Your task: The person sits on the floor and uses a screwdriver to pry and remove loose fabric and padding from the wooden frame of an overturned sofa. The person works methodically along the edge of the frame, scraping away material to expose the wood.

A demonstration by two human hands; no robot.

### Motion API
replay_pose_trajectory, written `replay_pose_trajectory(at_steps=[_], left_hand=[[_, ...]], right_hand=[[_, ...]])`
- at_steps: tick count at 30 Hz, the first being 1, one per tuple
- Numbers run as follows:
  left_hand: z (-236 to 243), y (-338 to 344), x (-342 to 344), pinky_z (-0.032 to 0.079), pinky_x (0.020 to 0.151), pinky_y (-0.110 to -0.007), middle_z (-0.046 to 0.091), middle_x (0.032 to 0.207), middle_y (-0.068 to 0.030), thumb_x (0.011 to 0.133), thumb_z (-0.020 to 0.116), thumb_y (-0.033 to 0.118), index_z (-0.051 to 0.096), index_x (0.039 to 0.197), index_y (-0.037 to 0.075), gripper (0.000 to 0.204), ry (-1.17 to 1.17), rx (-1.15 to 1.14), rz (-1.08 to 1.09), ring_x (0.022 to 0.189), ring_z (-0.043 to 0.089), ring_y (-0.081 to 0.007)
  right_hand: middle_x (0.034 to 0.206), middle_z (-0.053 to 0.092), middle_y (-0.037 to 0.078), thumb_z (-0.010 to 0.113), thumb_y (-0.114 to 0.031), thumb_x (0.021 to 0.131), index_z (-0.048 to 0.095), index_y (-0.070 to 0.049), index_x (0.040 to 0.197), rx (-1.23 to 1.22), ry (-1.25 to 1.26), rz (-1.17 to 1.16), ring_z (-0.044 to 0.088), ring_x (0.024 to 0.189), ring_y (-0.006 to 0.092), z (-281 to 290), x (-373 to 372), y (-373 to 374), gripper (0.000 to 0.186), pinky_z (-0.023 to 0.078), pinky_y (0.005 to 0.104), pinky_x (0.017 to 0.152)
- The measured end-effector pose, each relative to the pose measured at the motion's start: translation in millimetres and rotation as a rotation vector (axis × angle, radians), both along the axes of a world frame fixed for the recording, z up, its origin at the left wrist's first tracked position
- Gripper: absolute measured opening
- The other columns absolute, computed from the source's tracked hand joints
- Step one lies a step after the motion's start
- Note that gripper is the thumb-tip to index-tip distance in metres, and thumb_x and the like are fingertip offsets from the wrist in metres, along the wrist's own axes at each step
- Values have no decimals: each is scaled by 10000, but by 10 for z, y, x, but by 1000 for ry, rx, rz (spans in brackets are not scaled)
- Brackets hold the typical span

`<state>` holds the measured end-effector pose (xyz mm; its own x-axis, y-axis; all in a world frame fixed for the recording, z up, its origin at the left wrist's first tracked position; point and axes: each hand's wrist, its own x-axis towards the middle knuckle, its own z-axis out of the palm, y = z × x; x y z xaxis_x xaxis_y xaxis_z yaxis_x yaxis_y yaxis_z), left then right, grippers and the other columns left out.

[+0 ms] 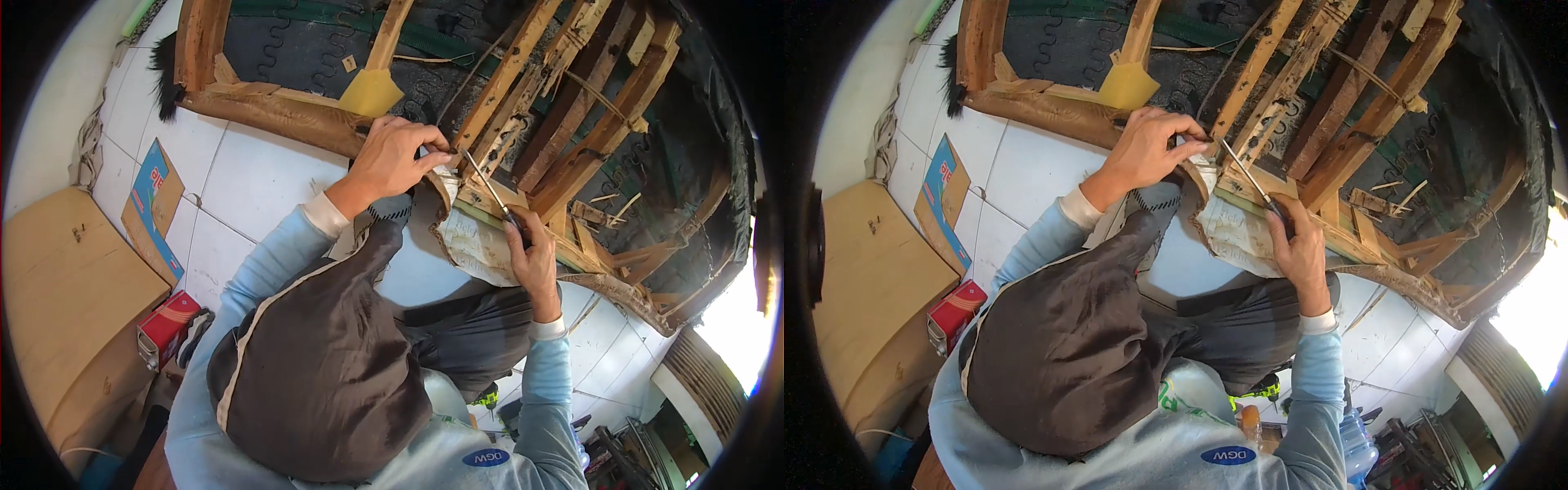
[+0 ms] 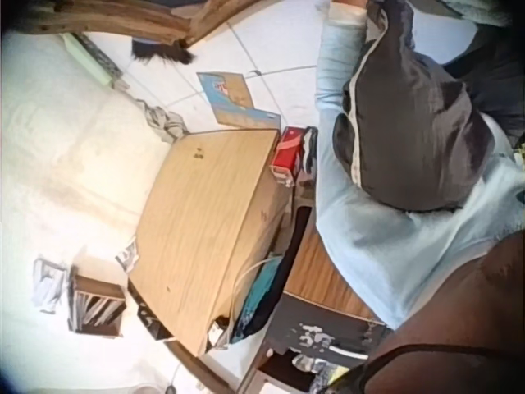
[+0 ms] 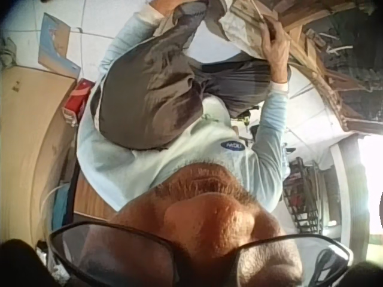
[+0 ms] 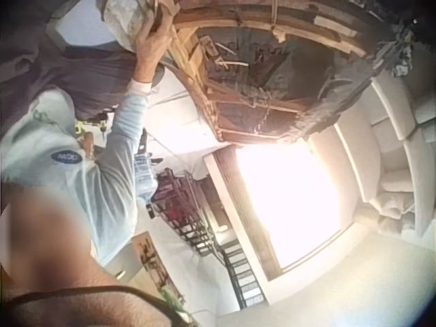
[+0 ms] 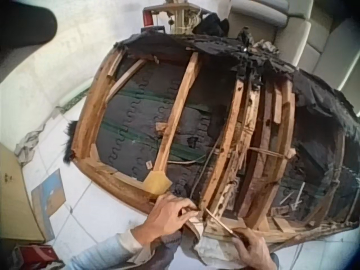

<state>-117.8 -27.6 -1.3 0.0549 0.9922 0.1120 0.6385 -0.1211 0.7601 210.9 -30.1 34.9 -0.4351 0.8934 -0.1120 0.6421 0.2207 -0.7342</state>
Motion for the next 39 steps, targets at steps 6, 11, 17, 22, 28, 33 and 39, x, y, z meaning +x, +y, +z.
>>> replay_pose_trajectory(at_steps=[6, 11, 17, 22, 28, 33, 39], left_hand=[[-55, -296, -54, 365, 1231, -509, 766, 1305, -164, 984, 814, 397, 788, 1261, 92, 413, 159, 242, -46, 1335, 641, -368], [385, -552, 95, 554, 849, -444, 806, 953, -151, 959, 852, 454, 775, 1129, 69, 428, 13, -244, 153, 916, 764, -292], [210, -362, 285, 537, 596, -417, 743, 665, -154, 1061, 699, 555, 835, 880, -26, 624, -202, -491, -19, 596, 729, -281], [-144, -423, 271, 478, 558, -444, 658, 624, -192, 1070, 716, 428, 748, 788, -43, 549, -344, -397, -39, 526, 621, -269], [-383, -527, 196, 380, 527, -404, 508, 576, -90, 1080, 745, 296, 622, 718, -18, 494, -476, -293, -111, 568, 419, -120], [-246, -534, 186, 388, 534, -413, 543, 587, -112, 1076, 745, 275, 641, 744, -14, 452, -491, -277, -123, 549, 439, -145], [-135, -479, 55, 440, 556, -410, 647, 646, -180, 1075, 750, 286, 663, 764, -28, 451, -298, -281, -226, 537, 538, -249]], right_hand=[[1080, 787, 250, 759, -157, 1029, 728, -42, 1340, 0, -81, 33, 779, 960, 426, 100, 72, -160, 333, 601, 450, 840], [1084, 793, 224, 779, -169, 1018, 756, -83, 1331, 89, -95, 88, 773, 960, 430, 201, 72, -234, 326, 601, 461, 810], [1067, 789, 222, 775, -173, 1016, 771, -94, 1321, -8, -185, 225, 770, 922, 439, 475, 106, 182, 314, 604, 469, 808], [1083, 795, 188, 762, -208, 1028, 771, -99, 1323, 19, -218, 390, 767, 970, 424, 672, 86, 593, 315, 600, 470, 836], [1135, 783, 171, 743, -261, 1028, 772, -116, 1329, -4, -294, 514, 758, 991, 419, 881, -63, 917, 336, 599, 485, 853], [1126, 786, 161, 745, -263, 1027, 774, -144, 1338, -26, -378, 540, 769, 976, 408, 894, -48, 1025, 334, 606, 485, 845], [1136, 794, 146, 772, -238, 1020, 756, -142, 1387, 27, -321, 513, 777, 1008, 371, 858, 54, 862, 380, 622, 476, 877]])
